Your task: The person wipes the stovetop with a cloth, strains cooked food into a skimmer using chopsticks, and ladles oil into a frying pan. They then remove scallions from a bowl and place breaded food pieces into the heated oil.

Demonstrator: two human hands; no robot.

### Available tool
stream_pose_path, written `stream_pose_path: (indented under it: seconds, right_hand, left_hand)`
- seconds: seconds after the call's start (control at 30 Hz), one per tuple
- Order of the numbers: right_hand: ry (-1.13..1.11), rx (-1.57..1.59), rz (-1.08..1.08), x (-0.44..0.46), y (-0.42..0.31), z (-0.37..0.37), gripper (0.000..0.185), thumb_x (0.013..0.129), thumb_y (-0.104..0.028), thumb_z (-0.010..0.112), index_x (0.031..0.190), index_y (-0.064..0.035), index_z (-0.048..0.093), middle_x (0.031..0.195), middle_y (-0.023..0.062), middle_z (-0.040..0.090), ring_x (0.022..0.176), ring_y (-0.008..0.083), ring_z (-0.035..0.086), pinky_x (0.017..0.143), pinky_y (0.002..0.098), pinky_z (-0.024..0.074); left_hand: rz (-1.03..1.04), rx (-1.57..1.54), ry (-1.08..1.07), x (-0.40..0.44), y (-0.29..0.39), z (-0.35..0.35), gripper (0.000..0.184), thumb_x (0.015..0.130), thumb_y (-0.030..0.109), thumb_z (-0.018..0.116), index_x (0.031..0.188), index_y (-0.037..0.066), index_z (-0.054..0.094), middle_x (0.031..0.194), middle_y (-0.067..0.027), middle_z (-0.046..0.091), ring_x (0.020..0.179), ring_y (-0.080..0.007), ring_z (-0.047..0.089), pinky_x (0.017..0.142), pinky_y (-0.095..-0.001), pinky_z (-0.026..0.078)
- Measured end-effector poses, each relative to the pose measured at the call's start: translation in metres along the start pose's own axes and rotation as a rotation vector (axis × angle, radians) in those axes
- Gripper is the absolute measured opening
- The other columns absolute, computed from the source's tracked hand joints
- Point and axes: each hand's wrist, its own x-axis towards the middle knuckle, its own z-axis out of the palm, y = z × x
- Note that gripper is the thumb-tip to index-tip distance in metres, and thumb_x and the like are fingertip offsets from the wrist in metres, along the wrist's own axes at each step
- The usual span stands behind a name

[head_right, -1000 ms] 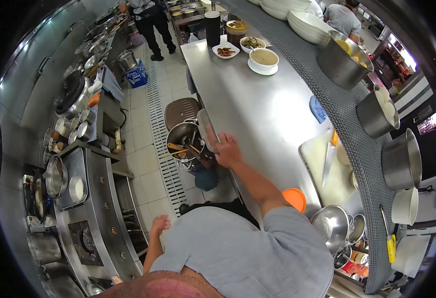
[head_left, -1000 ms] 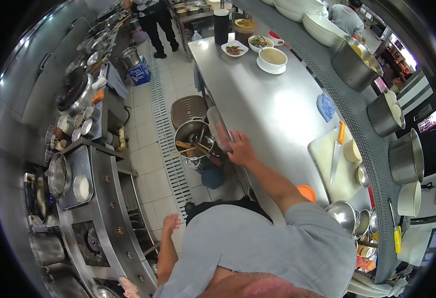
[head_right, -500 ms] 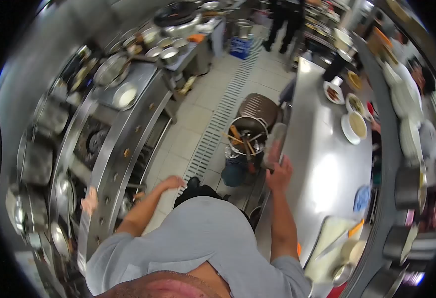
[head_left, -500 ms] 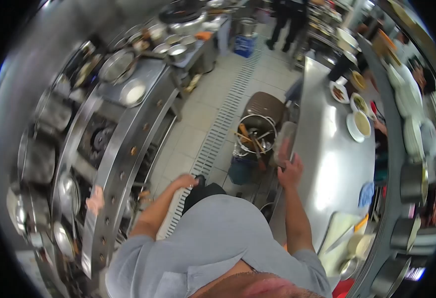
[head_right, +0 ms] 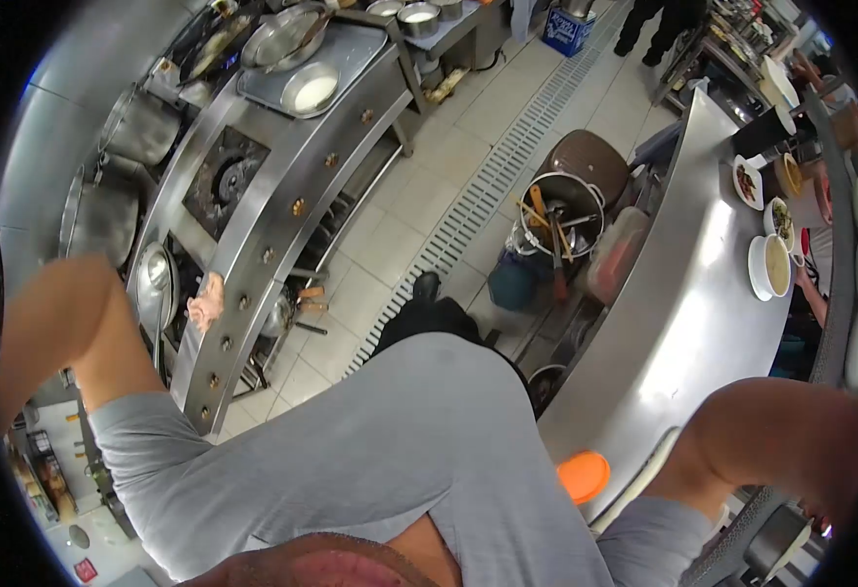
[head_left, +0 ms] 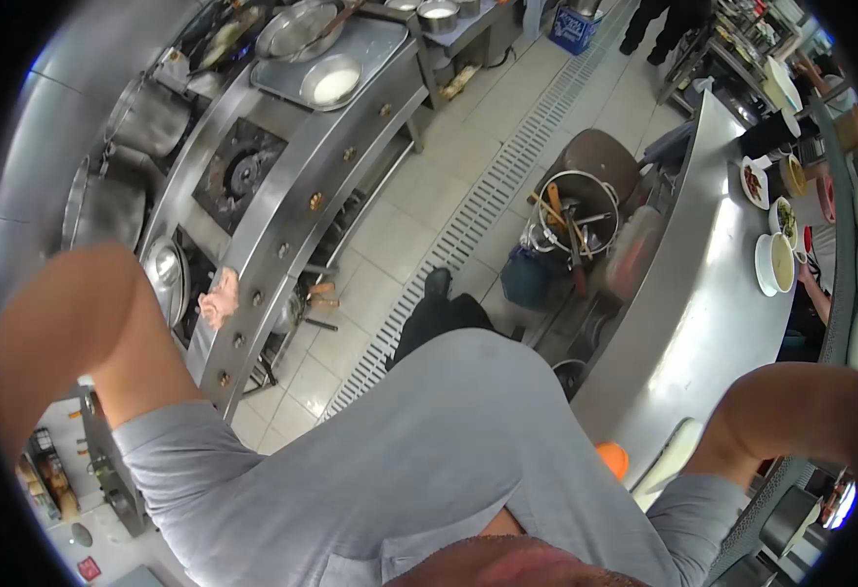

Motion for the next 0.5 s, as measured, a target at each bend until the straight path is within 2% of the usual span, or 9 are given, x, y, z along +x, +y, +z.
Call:
stream_pose_path:
  seconds: [0.1, 0.17, 0.3, 0.5]
  right_hand:
    - [-0.275, 0.066, -0.416, 0.039, -0.061, -0.003, 0.038, 0.099, -0.026, 0.061, 0.127, -0.0008, 0.062, 0.118, 0.0128, 0.068, 0.103, 0.0202, 0.065, 0.09, 0.032, 0.0508]
    - [-0.392, 0.096, -0.521, 0.049, -0.081, 0.008, 0.038, 0.098, -0.026, 0.062, 0.126, -0.0008, 0.063, 0.117, 0.0124, 0.069, 0.102, 0.0198, 0.065, 0.089, 0.0318, 0.0509]
    - [-0.483, 0.093, -0.566, 0.053, -0.098, 0.021, 0.036, 0.097, -0.025, 0.063, 0.125, -0.0009, 0.063, 0.114, 0.0116, 0.069, 0.1, 0.0189, 0.066, 0.087, 0.0315, 0.0511]
    - [-0.5, 0.073, -0.572, 0.059, -0.111, 0.025, 0.035, 0.096, -0.024, 0.065, 0.122, -0.0011, 0.064, 0.111, 0.0103, 0.07, 0.097, 0.0177, 0.066, 0.084, 0.0311, 0.0514]
  left_hand:
    - [0.069, 0.007, -0.241, -0.001, 0.005, 0.034, 0.053, 0.096, 0.037, 0.054, 0.127, -0.007, 0.057, 0.127, -0.0198, 0.063, 0.117, -0.0288, 0.06, 0.106, -0.0405, 0.044]
    - [0.075, 0.006, -0.291, -0.004, 0.004, 0.046, 0.052, 0.096, 0.036, 0.054, 0.126, -0.008, 0.057, 0.126, -0.0205, 0.063, 0.117, -0.0293, 0.06, 0.105, -0.0406, 0.044]
    - [0.092, 0.013, -0.303, -0.009, 0.002, 0.051, 0.05, 0.096, 0.033, 0.053, 0.124, -0.009, 0.057, 0.126, -0.0218, 0.063, 0.116, -0.0302, 0.061, 0.103, -0.0407, 0.045]
    - [0.105, 0.021, -0.305, -0.016, 0.002, 0.054, 0.048, 0.096, 0.03, 0.053, 0.121, -0.01, 0.057, 0.125, -0.0238, 0.063, 0.114, -0.0316, 0.061, 0.101, -0.0409, 0.047]
